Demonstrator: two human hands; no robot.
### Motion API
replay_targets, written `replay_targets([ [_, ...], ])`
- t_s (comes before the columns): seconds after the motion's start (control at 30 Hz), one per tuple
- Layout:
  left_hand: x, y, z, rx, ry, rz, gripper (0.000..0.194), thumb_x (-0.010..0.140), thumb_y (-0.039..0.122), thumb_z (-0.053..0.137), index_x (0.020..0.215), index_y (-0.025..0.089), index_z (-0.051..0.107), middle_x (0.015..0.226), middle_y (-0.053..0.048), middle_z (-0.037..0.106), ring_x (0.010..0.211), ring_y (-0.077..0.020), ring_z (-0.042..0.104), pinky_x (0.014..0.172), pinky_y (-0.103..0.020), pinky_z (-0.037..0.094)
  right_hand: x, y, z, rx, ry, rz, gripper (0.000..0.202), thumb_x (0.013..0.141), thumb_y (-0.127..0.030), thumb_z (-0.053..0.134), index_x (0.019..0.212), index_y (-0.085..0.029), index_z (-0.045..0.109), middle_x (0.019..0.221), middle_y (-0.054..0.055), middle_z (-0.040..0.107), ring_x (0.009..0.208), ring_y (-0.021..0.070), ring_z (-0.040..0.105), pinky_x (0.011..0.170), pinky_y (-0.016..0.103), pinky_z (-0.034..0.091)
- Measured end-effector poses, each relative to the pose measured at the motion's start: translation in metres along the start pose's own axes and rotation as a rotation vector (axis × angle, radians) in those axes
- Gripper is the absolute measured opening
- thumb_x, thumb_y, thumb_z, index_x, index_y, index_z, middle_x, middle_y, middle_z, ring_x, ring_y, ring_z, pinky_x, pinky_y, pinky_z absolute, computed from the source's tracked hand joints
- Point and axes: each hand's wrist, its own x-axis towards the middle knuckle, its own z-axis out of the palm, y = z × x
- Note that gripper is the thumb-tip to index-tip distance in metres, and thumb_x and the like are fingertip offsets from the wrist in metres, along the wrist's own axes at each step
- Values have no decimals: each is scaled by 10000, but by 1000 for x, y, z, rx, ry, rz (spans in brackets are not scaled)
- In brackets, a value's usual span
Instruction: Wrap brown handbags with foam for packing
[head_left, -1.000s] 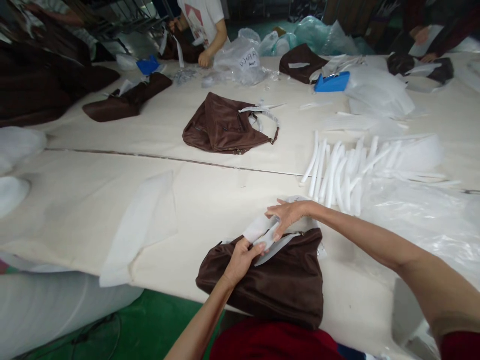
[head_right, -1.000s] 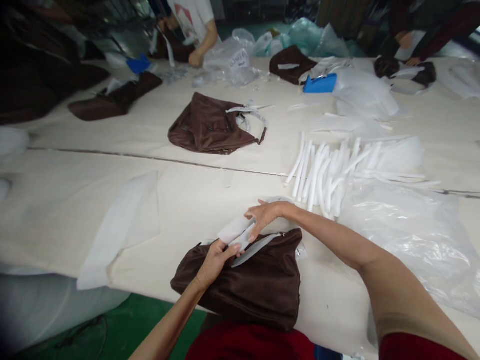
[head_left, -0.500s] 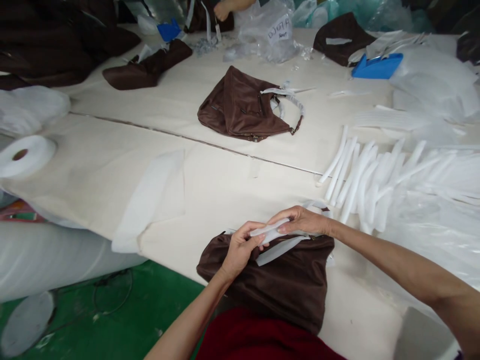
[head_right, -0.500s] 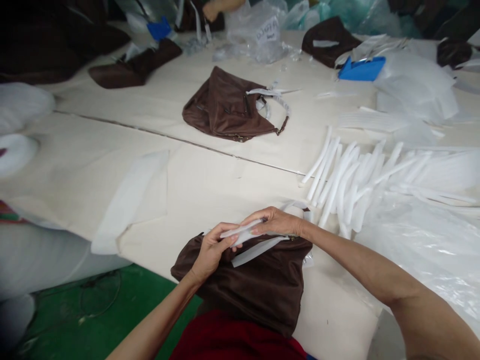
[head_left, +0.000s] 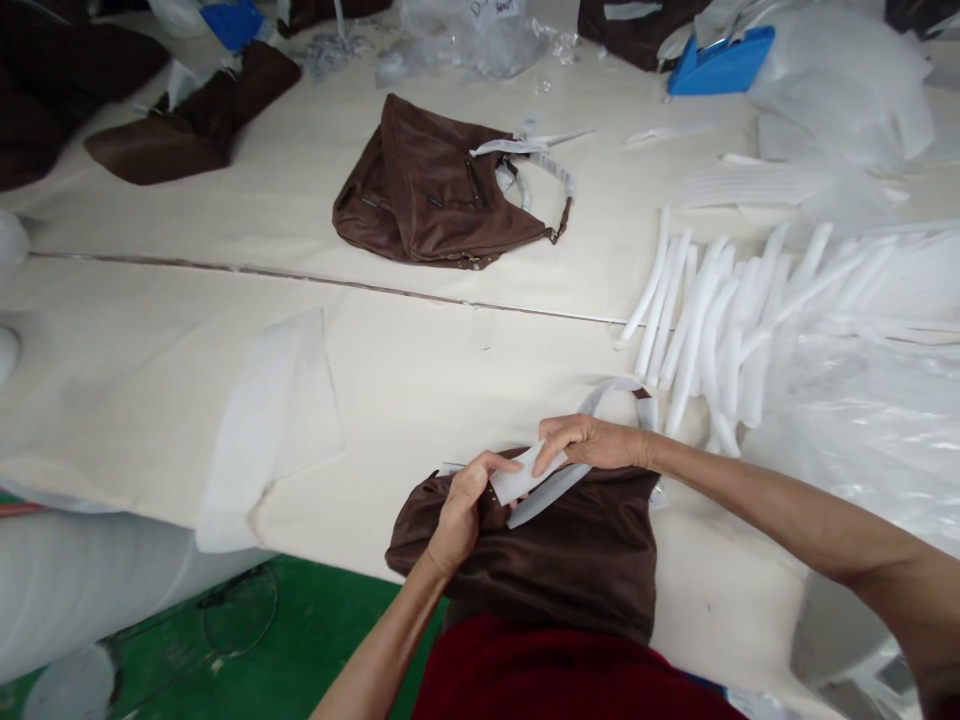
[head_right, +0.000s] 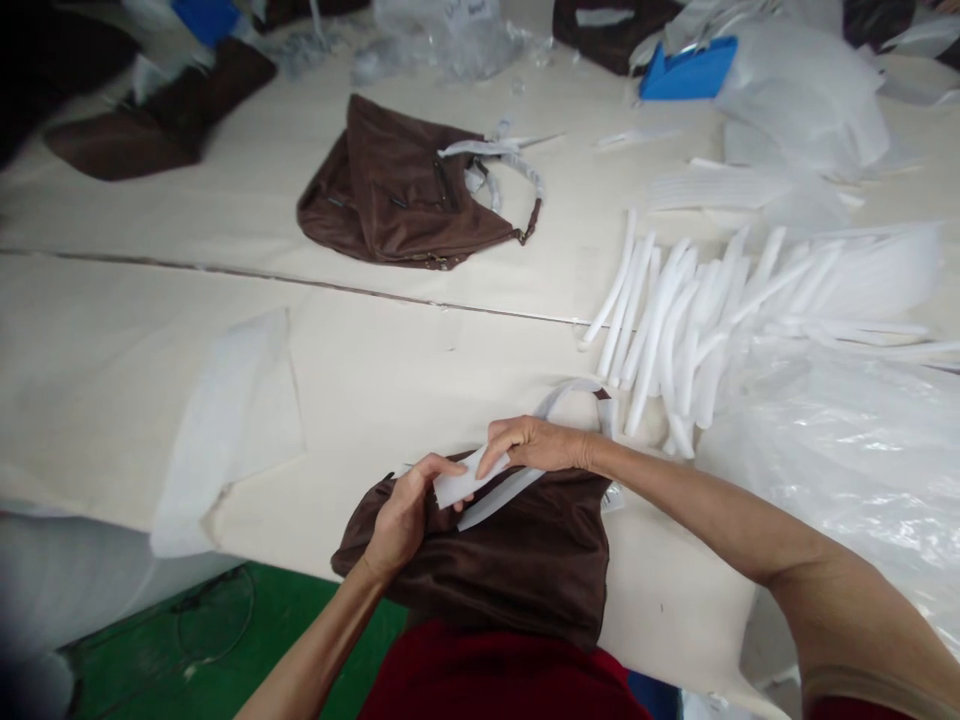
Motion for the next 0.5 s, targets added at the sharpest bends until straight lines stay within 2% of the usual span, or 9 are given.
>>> replay_targets([
  [0.07, 1, 4, 4, 65, 30, -43, 447, 806, 624, 584, 915, 192, 619, 685, -14, 659, 597, -153, 557, 597, -267, 450, 0, 1, 0, -16, 15, -9, 265, 814, -186, 545, 914, -222, 788, 873, 7, 548, 828, 142, 572, 849, 294, 461],
  [0.13, 5, 10, 6, 133, 31, -69, 441, 770, 569, 678, 1014, 212, 589, 692, 18, 646, 605, -140, 546, 606, -249, 441, 0, 1, -4, -54, 24, -35, 255, 827, -189, 538, 878, -221, 786, 855, 6, 543, 815, 141, 571, 836, 288, 461],
  [0.2, 10, 16, 6, 190, -38, -79, 475, 763, 542, 698, 1082, 208, 589, 718, 22, 642, 641, -143, 552, 627, -247, 442, 1, 0, -7, -117, 40, -75, 258, 841, -183, 524, 847, -218, 780, 844, 9, 548, 805, 142, 572, 817, 280, 463],
  [0.3, 19, 24, 4, 320, -173, -74, 418, 769, 570, 673, 884, 168, 661, 713, -3, 634, 677, -155, 550, 643, -251, 435, 0, -5, -5, -297, 123, -145, 265, 864, -172, 515, 786, -220, 764, 825, 14, 574, 795, 147, 575, 839, 286, 460],
  [0.4, 29, 23, 3, 447, -177, -52, 461, 735, 627, 667, 748, 166, 656, 680, -18, 650, 651, -168, 550, 625, -264, 438, -10, -8, 11, -577, 309, -151, 240, 857, -122, 547, 775, -229, 746, 952, 35, 636, 932, 176, 584, 1010, 355, 394],
  [0.43, 33, 20, 4, 486, -158, -44, 474, 718, 644, 668, 742, 170, 656, 665, -18, 653, 639, -174, 553, 615, -269, 442, -17, -6, 19, -656, 411, -130, 252, 849, -88, 541, 818, -234, 744, 1066, 46, 641, 1027, 192, 572, 1070, 387, 351],
  [0.5, 42, 13, 4, 547, -113, -26, 496, 679, 671, 673, 728, 177, 657, 634, -17, 653, 615, -184, 559, 587, -277, 451, -40, 0, 41, -709, 695, -89, 321, 847, -43, 498, 957, -239, 728, 1265, 63, 592, 1191, 207, 517, 1120, 415, 312],
])
